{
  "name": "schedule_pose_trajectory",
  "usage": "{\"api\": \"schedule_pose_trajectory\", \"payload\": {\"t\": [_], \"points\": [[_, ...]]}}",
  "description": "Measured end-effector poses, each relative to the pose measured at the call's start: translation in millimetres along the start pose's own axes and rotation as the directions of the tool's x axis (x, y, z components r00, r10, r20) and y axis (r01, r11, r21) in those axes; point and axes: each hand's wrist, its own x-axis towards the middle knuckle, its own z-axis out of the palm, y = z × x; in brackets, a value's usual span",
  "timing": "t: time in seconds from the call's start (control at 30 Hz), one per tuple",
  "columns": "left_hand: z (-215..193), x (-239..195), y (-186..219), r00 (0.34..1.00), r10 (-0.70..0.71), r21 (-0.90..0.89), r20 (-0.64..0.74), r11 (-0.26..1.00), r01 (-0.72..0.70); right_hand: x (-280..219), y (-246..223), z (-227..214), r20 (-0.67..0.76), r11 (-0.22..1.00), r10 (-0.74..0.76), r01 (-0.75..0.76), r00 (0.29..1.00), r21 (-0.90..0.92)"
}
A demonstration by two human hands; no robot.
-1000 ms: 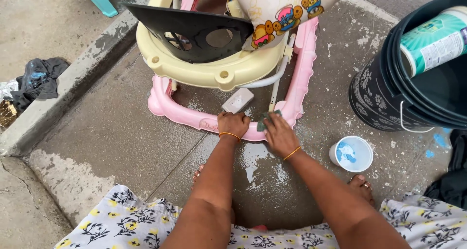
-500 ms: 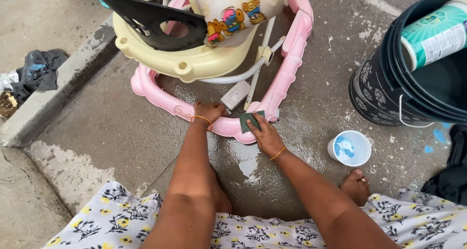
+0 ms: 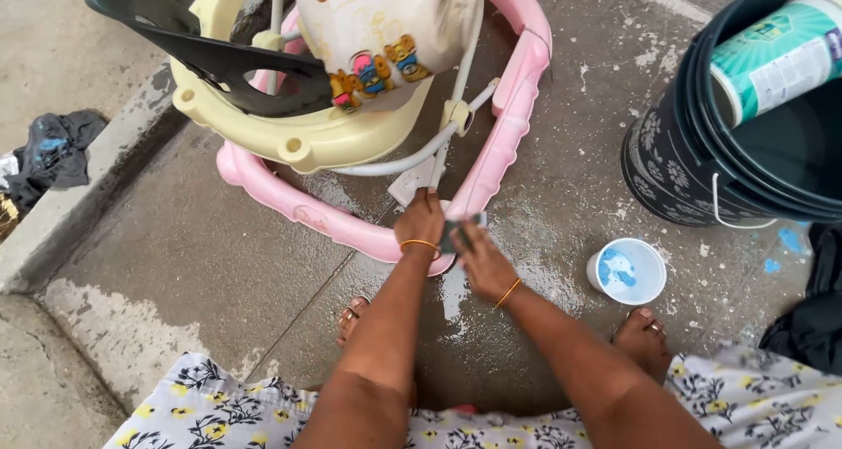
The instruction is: The recorder is scrubbing and washing a baby walker using a sponge and soapy water outdoors.
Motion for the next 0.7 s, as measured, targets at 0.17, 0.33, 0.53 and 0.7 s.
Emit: {"api": "schedule_pose_trajectory", "payload": {"t": [0.17,0.33,0.53,0.7], "points": [[-25,5,-48,0.994,0.113,0.033,0.013,0.993,-0.113,37,3,-20,-0.056,0.946,-0.161,0.138,0.985,-0.292],[-24,10,-75,0.953,0.298,0.004,-0.043,0.954,-0.299,84,55,-86,-0.296,0.878,0.056,-0.188,0.954,-0.44],[-43,-1,-71,0.947,0.32,0.049,0.028,0.946,-0.321,72,19,-37,0.0,0.949,0.017,-0.016,1.0,-0.316],[-50,-2,-70,0.941,0.334,0.078,0.054,0.938,-0.337,66,-54,-21,-0.19,0.973,-0.207,0.182,0.96,-0.142]]}}
